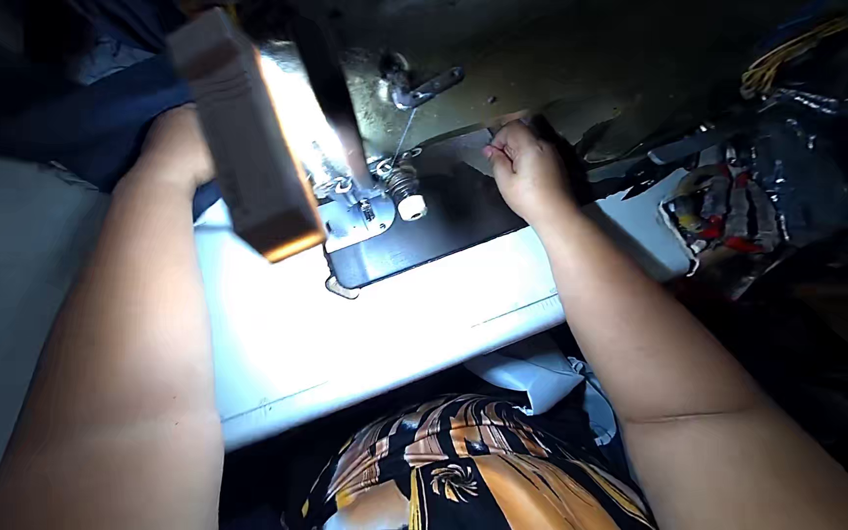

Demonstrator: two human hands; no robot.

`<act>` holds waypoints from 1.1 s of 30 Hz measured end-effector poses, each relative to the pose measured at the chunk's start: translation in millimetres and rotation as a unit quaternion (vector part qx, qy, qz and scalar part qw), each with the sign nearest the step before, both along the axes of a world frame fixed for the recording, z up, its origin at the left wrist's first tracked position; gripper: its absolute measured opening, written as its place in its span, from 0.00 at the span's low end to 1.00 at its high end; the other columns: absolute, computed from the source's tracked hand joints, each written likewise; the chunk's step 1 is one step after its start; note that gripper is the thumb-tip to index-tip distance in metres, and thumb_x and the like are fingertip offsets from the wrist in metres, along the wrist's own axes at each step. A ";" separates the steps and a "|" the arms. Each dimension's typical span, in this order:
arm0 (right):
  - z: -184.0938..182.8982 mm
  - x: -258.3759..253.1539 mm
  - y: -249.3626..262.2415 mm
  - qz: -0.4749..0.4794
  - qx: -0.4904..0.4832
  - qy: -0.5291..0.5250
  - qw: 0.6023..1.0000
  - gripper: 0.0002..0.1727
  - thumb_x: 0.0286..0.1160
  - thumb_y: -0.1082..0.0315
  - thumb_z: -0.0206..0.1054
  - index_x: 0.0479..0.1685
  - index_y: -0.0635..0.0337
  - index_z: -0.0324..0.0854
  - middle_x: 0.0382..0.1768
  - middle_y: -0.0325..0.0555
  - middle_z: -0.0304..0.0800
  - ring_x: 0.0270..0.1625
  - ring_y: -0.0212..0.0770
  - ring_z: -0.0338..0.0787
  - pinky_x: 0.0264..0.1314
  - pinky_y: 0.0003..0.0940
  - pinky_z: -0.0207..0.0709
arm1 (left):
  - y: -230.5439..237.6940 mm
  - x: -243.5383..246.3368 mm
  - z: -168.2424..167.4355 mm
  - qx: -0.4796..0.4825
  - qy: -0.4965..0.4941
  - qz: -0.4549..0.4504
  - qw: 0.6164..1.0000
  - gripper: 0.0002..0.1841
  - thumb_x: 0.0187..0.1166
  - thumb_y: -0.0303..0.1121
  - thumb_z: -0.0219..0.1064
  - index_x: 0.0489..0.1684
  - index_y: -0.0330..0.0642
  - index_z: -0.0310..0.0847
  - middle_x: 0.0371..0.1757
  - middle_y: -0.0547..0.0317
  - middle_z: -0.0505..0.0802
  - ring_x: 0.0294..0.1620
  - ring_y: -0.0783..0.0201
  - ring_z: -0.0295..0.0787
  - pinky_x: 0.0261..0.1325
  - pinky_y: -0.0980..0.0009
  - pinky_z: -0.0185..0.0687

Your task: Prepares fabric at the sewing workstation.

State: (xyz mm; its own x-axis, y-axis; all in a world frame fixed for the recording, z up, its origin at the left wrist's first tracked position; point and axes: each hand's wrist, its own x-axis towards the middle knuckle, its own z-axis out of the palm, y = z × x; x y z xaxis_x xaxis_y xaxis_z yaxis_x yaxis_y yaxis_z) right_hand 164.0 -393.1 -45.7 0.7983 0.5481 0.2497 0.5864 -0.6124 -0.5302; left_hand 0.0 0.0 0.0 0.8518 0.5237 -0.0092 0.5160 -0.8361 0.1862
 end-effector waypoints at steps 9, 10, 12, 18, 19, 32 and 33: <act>8.9 -18.9 -1.7 0.002 -0.006 0.035 0.999 0.17 0.90 0.63 0.56 0.59 0.72 0.78 0.47 0.71 0.89 0.56 0.69 0.89 0.62 0.69 0.76 | -109.2 -135.9 -41.3 0.009 0.033 0.061 0.998 0.35 0.87 0.68 0.40 0.96 0.77 0.47 0.99 0.57 0.47 0.97 0.32 0.30 0.82 0.16 0.26; 9.9 -33.6 -6.7 0.029 0.021 0.043 0.998 0.17 0.89 0.65 0.57 0.59 0.74 0.78 0.46 0.71 0.88 0.53 0.68 0.90 0.59 0.67 0.78 | -118.8 -152.5 -44.3 0.014 0.032 0.043 0.998 0.34 0.87 0.68 0.39 0.96 0.78 0.47 0.99 0.60 0.47 0.97 0.36 0.29 0.82 0.17 0.24; 13.5 -89.5 -23.8 0.134 0.061 0.028 0.989 0.14 0.86 0.69 0.58 0.53 0.76 0.79 0.38 0.66 0.87 0.42 0.59 0.90 0.48 0.58 0.83 | -140.9 -184.0 -44.5 0.014 0.041 0.007 0.999 0.33 0.88 0.66 0.40 0.96 0.78 0.47 0.99 0.63 0.48 0.98 0.41 0.31 0.82 0.17 0.25; -23.3 -238.8 -70.2 0.519 -0.032 0.074 0.851 0.11 0.82 0.67 0.63 0.56 0.57 0.87 0.43 0.52 0.94 0.46 0.54 0.94 0.50 0.57 0.84 | -201.2 -204.0 -35.2 -0.008 0.034 -0.064 0.997 0.31 0.89 0.45 0.46 0.95 0.76 0.53 0.98 0.63 0.51 0.98 0.41 0.34 0.79 0.14 0.24; -19.3 -239.2 -69.9 0.523 -0.075 0.090 0.844 0.18 0.81 0.69 0.65 0.68 0.54 0.83 0.54 0.56 0.91 0.54 0.58 0.93 0.54 0.61 0.84 | -206.7 -196.5 -36.3 -0.019 0.046 -0.065 0.997 0.30 0.91 0.48 0.44 0.95 0.77 0.50 0.99 0.64 0.49 0.98 0.41 0.33 0.80 0.14 0.23; 24.8 -108.1 0.0 0.280 -0.002 0.045 0.959 0.18 0.87 0.68 0.54 0.59 0.61 0.90 0.58 0.55 0.93 0.66 0.52 0.89 0.75 0.52 0.75 | -265.9 -179.6 -44.1 -0.033 0.038 -0.124 0.991 0.29 0.92 0.55 0.39 0.94 0.80 0.51 0.98 0.66 0.51 0.98 0.42 0.32 0.78 0.13 0.23; 26.5 -93.5 20.9 0.258 -0.015 0.044 0.965 0.19 0.87 0.69 0.53 0.64 0.60 0.88 0.62 0.56 0.92 0.70 0.54 0.88 0.77 0.54 0.74 | -263.7 -177.8 -44.9 -0.031 0.029 -0.129 0.991 0.29 0.92 0.54 0.40 0.95 0.77 0.51 0.98 0.65 0.51 0.98 0.41 0.33 0.78 0.13 0.24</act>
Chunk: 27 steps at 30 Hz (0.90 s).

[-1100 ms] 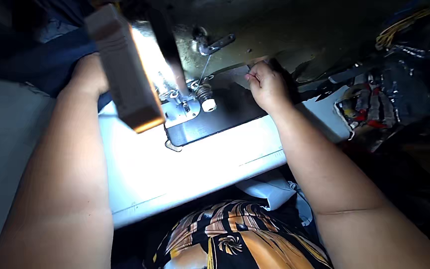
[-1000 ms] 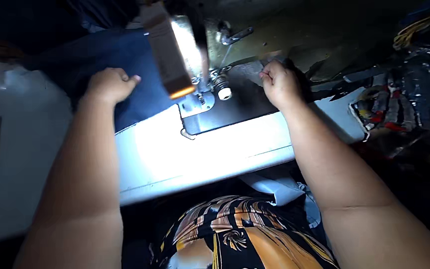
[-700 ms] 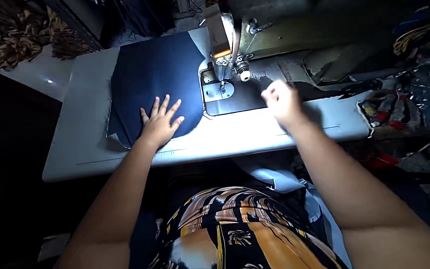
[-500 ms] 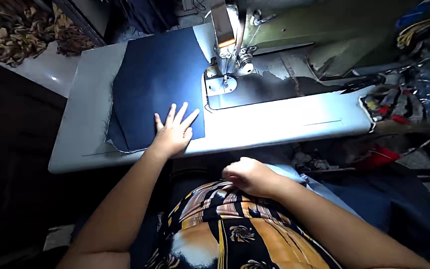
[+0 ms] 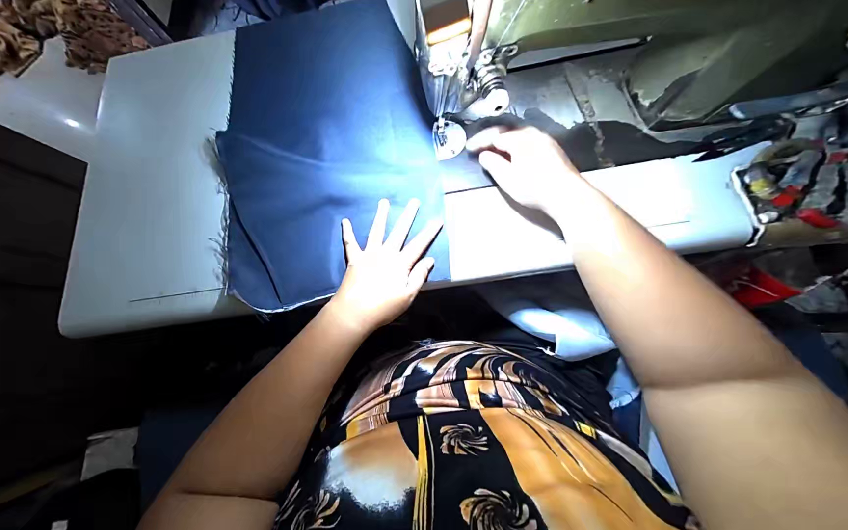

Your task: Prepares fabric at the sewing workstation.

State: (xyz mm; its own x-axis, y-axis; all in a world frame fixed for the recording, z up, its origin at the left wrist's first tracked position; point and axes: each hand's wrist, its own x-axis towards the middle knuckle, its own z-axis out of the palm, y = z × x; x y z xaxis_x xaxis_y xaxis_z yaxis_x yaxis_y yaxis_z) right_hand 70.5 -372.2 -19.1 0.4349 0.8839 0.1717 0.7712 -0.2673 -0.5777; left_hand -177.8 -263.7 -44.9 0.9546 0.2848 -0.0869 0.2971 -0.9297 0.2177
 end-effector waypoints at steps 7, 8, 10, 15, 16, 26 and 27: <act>-24.0 39.7 96.3 -0.114 -0.108 -0.099 0.983 0.28 0.78 0.57 0.60 0.78 0.55 0.77 0.82 0.51 0.76 0.89 0.58 0.64 0.82 0.70 0.53 | 0.7 -2.5 -7.9 -0.083 -0.145 -0.018 0.986 0.18 0.86 0.44 0.59 0.67 0.55 0.87 0.78 0.55 0.82 0.76 0.47 0.74 0.70 0.43 0.66; -25.1 39.8 98.2 -0.127 -0.106 -0.102 0.981 0.29 0.77 0.56 0.61 0.79 0.55 0.77 0.81 0.50 0.76 0.88 0.57 0.66 0.82 0.69 0.54 | 2.2 -1.5 -8.2 -0.091 -0.148 -0.014 0.985 0.17 0.86 0.44 0.59 0.67 0.56 0.87 0.77 0.57 0.82 0.74 0.49 0.74 0.69 0.45 0.67; -24.6 38.6 96.8 -0.127 -0.104 -0.107 0.981 0.29 0.77 0.57 0.61 0.78 0.55 0.77 0.81 0.51 0.76 0.87 0.58 0.67 0.80 0.70 0.56 | 5.8 1.4 -9.1 -0.099 -0.148 -0.009 0.984 0.18 0.86 0.43 0.58 0.67 0.57 0.87 0.78 0.58 0.82 0.74 0.50 0.74 0.69 0.45 0.67; -18.9 38.0 97.0 -0.122 -0.108 -0.106 0.981 0.25 0.80 0.56 0.58 0.76 0.47 0.80 0.84 0.46 0.73 0.87 0.56 0.67 0.78 0.70 0.55 | 10.5 8.6 -6.2 -0.093 -0.151 -0.015 0.984 0.17 0.86 0.42 0.59 0.66 0.56 0.88 0.77 0.57 0.82 0.74 0.50 0.75 0.69 0.46 0.67; -18.0 37.4 96.6 -0.122 -0.110 -0.102 0.981 0.26 0.81 0.55 0.58 0.77 0.46 0.80 0.85 0.45 0.73 0.87 0.56 0.66 0.79 0.70 0.55 | 10.5 9.1 -6.1 -0.092 -0.153 -0.017 0.984 0.17 0.85 0.42 0.59 0.66 0.56 0.88 0.77 0.57 0.82 0.73 0.49 0.75 0.68 0.46 0.67; -19.1 40.0 97.6 -0.120 -0.115 -0.107 0.980 0.25 0.82 0.54 0.56 0.76 0.45 0.81 0.83 0.44 0.75 0.87 0.56 0.67 0.77 0.71 0.57 | 6.5 7.3 -7.0 -0.090 -0.163 -0.023 0.982 0.18 0.85 0.41 0.59 0.67 0.55 0.88 0.76 0.56 0.82 0.70 0.50 0.76 0.65 0.47 0.68; -19.5 40.2 97.4 -0.120 -0.111 -0.110 0.980 0.25 0.83 0.54 0.56 0.76 0.45 0.81 0.83 0.45 0.75 0.87 0.57 0.67 0.76 0.72 0.57 | 6.5 7.4 -7.3 -0.089 -0.164 -0.023 0.982 0.18 0.85 0.41 0.59 0.67 0.55 0.88 0.76 0.56 0.82 0.69 0.50 0.76 0.64 0.47 0.68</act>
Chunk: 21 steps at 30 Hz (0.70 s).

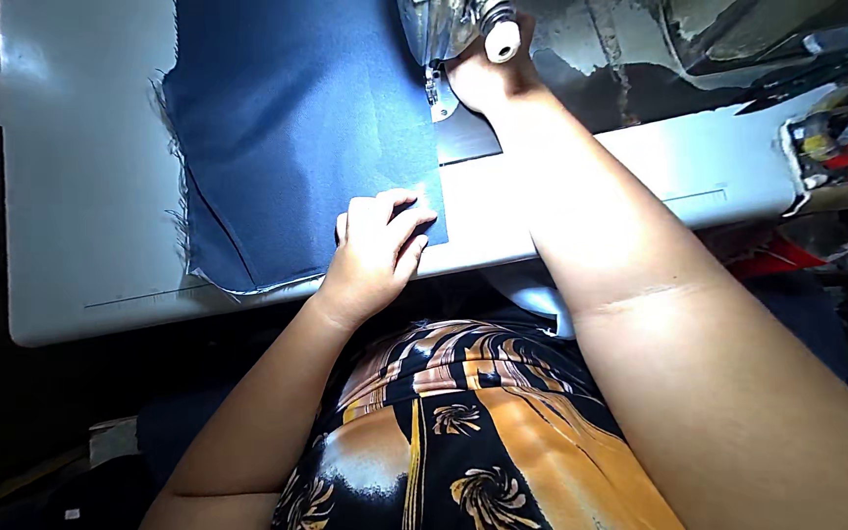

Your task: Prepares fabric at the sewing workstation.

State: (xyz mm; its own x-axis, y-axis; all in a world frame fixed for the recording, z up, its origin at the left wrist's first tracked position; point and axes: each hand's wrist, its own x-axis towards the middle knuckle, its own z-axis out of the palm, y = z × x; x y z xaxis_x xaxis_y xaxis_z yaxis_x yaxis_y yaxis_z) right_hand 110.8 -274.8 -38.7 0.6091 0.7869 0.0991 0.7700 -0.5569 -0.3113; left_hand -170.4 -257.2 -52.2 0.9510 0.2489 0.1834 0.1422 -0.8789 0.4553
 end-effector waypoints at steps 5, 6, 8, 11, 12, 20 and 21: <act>1.7 -2.3 -1.9 0.001 0.010 0.003 1.000 0.24 0.83 0.56 0.56 0.76 0.46 0.81 0.83 0.47 0.75 0.86 0.58 0.67 0.76 0.73 0.56 | 0.7 0.6 0.3 0.001 0.005 0.002 1.000 0.18 0.85 0.41 0.59 0.66 0.55 0.88 0.77 0.56 0.82 0.70 0.49 0.75 0.65 0.47 0.67; 2.4 -3.0 -2.5 0.001 0.009 0.006 1.000 0.24 0.83 0.56 0.55 0.76 0.46 0.81 0.83 0.47 0.75 0.87 0.58 0.67 0.77 0.73 0.55 | 0.4 0.5 0.4 0.000 0.007 0.003 1.000 0.18 0.85 0.41 0.59 0.67 0.55 0.88 0.78 0.56 0.81 0.71 0.49 0.75 0.66 0.46 0.67; 3.3 -3.7 -5.1 0.005 0.015 0.017 1.000 0.25 0.84 0.56 0.54 0.78 0.45 0.80 0.84 0.46 0.74 0.88 0.58 0.66 0.77 0.72 0.55 | -1.9 -1.6 1.3 0.001 0.000 0.004 1.000 0.20 0.85 0.42 0.59 0.72 0.54 0.85 0.79 0.54 0.80 0.73 0.48 0.74 0.67 0.45 0.68; 1.9 7.3 -14.9 0.020 0.094 0.069 0.993 0.25 0.86 0.58 0.56 0.78 0.54 0.78 0.81 0.53 0.76 0.87 0.57 0.69 0.84 0.63 0.58 | -13.0 -16.3 13.4 -0.024 -0.047 -0.036 0.998 0.22 0.82 0.43 0.62 0.72 0.50 0.85 0.77 0.53 0.82 0.74 0.50 0.77 0.70 0.46 0.70; 1.2 9.2 -23.2 0.027 0.126 0.094 0.987 0.25 0.86 0.61 0.56 0.78 0.57 0.78 0.80 0.56 0.77 0.86 0.56 0.70 0.87 0.56 0.59 | -19.1 -26.1 19.3 -0.059 -0.056 -0.067 0.994 0.20 0.82 0.43 0.63 0.69 0.49 0.87 0.71 0.55 0.86 0.70 0.55 0.79 0.68 0.51 0.73; -20.9 -144.4 -227.6 0.259 0.250 0.161 0.919 0.13 0.77 0.67 0.63 0.29 0.62 0.91 0.25 0.40 0.90 0.30 0.29 0.87 0.34 0.29 0.82 | -27.1 -104.0 -37.5 -0.301 0.274 -0.170 0.897 0.33 0.89 0.63 0.44 0.81 0.56 0.78 0.79 0.60 0.83 0.83 0.59 0.73 0.85 0.50 0.65; -38.6 -159.0 -252.6 0.254 0.221 0.179 0.924 0.14 0.78 0.67 0.64 0.31 0.62 0.92 0.27 0.40 0.92 0.32 0.32 0.90 0.37 0.31 0.84 | -25.6 -108.6 -48.6 -0.316 0.261 -0.162 0.898 0.33 0.89 0.62 0.42 0.79 0.55 0.80 0.78 0.61 0.84 0.83 0.60 0.73 0.85 0.50 0.63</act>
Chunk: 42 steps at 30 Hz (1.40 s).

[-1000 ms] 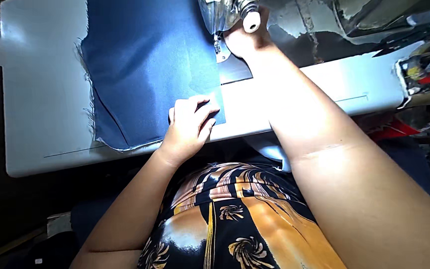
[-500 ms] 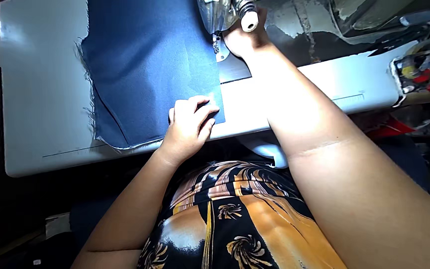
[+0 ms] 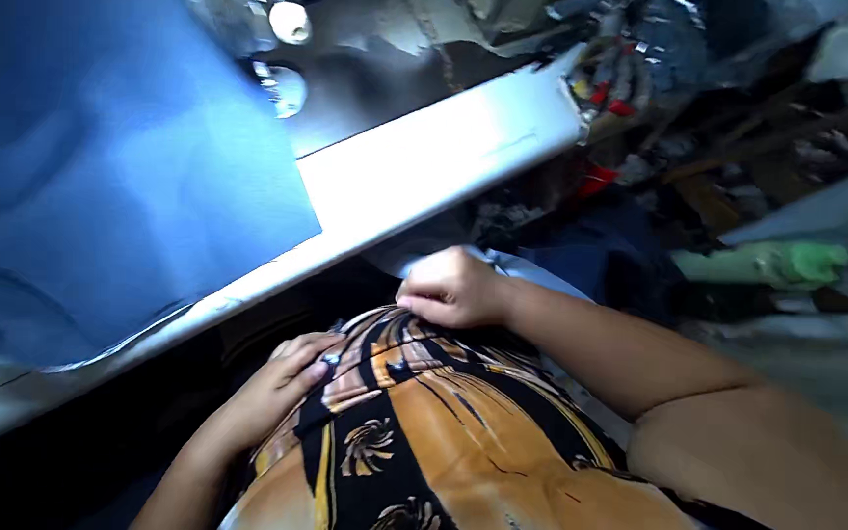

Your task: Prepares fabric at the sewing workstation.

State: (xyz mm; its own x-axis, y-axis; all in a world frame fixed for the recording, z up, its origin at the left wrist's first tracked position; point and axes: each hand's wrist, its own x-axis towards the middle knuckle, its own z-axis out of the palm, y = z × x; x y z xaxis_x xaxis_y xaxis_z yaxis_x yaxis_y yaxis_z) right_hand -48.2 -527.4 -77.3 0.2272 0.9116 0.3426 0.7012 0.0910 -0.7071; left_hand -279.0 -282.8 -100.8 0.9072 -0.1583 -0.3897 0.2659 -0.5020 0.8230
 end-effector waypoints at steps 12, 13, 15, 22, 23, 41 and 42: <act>-42.3 84.3 -185.3 -0.448 -0.560 -0.054 0.695 0.36 0.59 0.61 0.84 0.75 0.47 0.82 0.77 0.62 0.76 0.82 0.72 0.67 0.73 0.79 0.59 | 1.9 57.9 -43.3 0.085 0.114 0.019 0.990 0.12 0.88 0.36 0.63 0.55 0.41 0.90 0.54 0.50 0.94 0.60 0.57 0.90 0.69 0.48 0.79; -44.9 83.9 -189.7 -0.438 -0.582 -0.053 0.683 0.34 0.58 0.62 0.84 0.72 0.49 0.84 0.76 0.63 0.78 0.82 0.71 0.68 0.74 0.80 0.57 | 1.9 57.5 -40.4 0.109 0.122 0.047 0.985 0.13 0.89 0.36 0.61 0.56 0.39 0.89 0.53 0.46 0.94 0.58 0.52 0.90 0.68 0.43 0.78; -41.8 87.9 -202.6 -0.425 -0.604 -0.020 0.674 0.22 0.64 0.68 0.79 0.61 0.59 0.89 0.67 0.66 0.86 0.76 0.71 0.77 0.72 0.81 0.61 | 10.0 48.0 -39.6 0.172 0.120 0.117 0.971 0.17 0.91 0.37 0.57 0.66 0.36 0.84 0.62 0.37 0.91 0.65 0.41 0.88 0.71 0.36 0.75; 13.2 116.9 -336.7 -0.697 -0.533 0.012 0.480 0.27 0.73 0.69 0.69 0.69 0.77 0.76 0.70 0.86 0.75 0.74 0.87 0.72 0.64 0.90 0.61 | 30.4 5.2 -44.8 0.258 0.036 0.241 0.935 0.32 0.88 0.40 0.61 0.89 0.35 0.62 0.85 0.33 0.73 0.89 0.39 0.65 0.89 0.42 0.56; 13.8 119.0 -350.1 -0.720 -0.507 -0.011 0.474 0.30 0.73 0.70 0.69 0.77 0.72 0.73 0.75 0.84 0.70 0.80 0.87 0.64 0.69 0.92 0.54 | 24.9 9.4 -42.3 0.252 0.050 0.233 0.938 0.35 0.86 0.42 0.63 0.92 0.39 0.58 0.88 0.35 0.70 0.90 0.39 0.62 0.89 0.39 0.54; -124.1 68.5 -210.2 -0.501 -0.498 0.190 0.682 0.15 0.84 0.66 0.60 0.63 0.58 0.83 0.56 0.63 0.92 0.64 0.65 0.90 0.65 0.70 0.78 | -4.6 76.5 -27.9 0.285 0.000 -0.034 0.958 0.11 0.81 0.20 0.62 0.54 0.27 0.89 0.61 0.29 0.90 0.65 0.33 0.87 0.70 0.33 0.77; -127.4 65.1 -213.7 -0.491 -0.483 0.184 0.701 0.14 0.84 0.67 0.60 0.63 0.58 0.84 0.54 0.62 0.92 0.62 0.63 0.90 0.64 0.68 0.78 | 2.9 65.1 -29.1 0.311 0.077 -0.015 0.947 0.14 0.82 0.22 0.63 0.60 0.26 0.86 0.66 0.28 0.88 0.71 0.32 0.84 0.74 0.32 0.72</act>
